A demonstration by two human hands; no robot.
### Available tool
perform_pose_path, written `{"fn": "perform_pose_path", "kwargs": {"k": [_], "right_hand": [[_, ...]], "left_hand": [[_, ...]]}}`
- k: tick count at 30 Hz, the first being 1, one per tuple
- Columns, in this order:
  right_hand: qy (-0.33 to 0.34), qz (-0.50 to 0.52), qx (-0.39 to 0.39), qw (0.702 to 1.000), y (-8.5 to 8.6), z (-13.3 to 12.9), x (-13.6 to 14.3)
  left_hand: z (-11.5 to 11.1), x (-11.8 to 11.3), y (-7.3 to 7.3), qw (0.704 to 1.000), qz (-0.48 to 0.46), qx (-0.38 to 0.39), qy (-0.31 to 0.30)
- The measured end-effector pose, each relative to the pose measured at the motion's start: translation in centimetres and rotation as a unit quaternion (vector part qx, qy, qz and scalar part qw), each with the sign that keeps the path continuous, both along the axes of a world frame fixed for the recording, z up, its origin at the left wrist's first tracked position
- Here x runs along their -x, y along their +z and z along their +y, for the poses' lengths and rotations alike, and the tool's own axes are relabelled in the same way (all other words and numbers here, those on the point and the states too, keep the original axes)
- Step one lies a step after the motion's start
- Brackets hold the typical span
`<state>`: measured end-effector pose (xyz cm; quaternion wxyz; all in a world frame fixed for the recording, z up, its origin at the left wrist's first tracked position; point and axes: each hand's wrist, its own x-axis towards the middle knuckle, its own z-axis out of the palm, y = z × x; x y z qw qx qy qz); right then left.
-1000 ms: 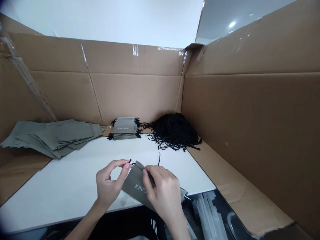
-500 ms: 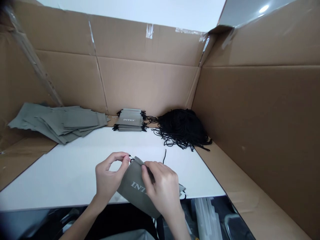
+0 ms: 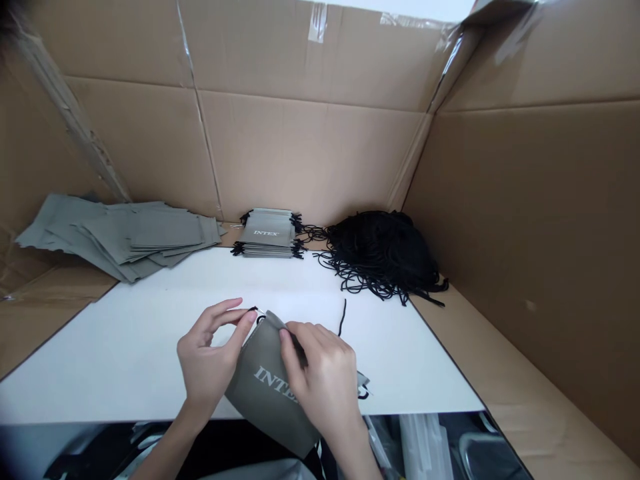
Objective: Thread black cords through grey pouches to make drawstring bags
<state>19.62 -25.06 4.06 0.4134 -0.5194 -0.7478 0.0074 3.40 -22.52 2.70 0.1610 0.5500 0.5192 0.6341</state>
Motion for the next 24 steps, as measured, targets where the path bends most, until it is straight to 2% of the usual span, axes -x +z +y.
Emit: {"fn": "perform_pose_path", "kwargs": {"k": [6,9,12,15,16,18,20,24], "right_hand": [[0.004,0.01,0.01,1.0,0.0,0.8,0.3],[0.016,-0.004,0.005,1.0,0.1,1.2,0.4],[0.039,-0.042,-0.01,0.998,0.1,1.7,0.1],[0.087,-0.108,-0.014,0.99,0.2,2.2,-0.5],[0.106,-0.126,-0.015,0.986,0.2,2.3,-0.6],[0.134,-0.141,-0.014,0.981,0.3,2.5,-0.9],[0.141,-0.136,-0.006,0.981,0.3,2.8,-0.9],[0.105,-0.13,0.04,0.985,-0.1,4.0,-0.8]], "left_hand": [[0.8,0.4,-0.3,1.0,0.015,-0.001,-0.006],[1.3,0.8,-0.1,0.999,0.01,0.036,-0.025],[2.2,1.7,0.5,0.987,-0.015,0.121,-0.106],[3.5,3.1,1.2,0.947,-0.079,0.198,-0.241],[3.9,3.5,1.5,0.935,-0.1,0.212,-0.266],[4.4,4.3,1.8,0.927,-0.117,0.224,-0.276],[4.7,4.8,2.0,0.926,-0.09,0.23,-0.284],[5.0,5.2,1.8,0.918,-0.027,0.234,-0.32]]}}
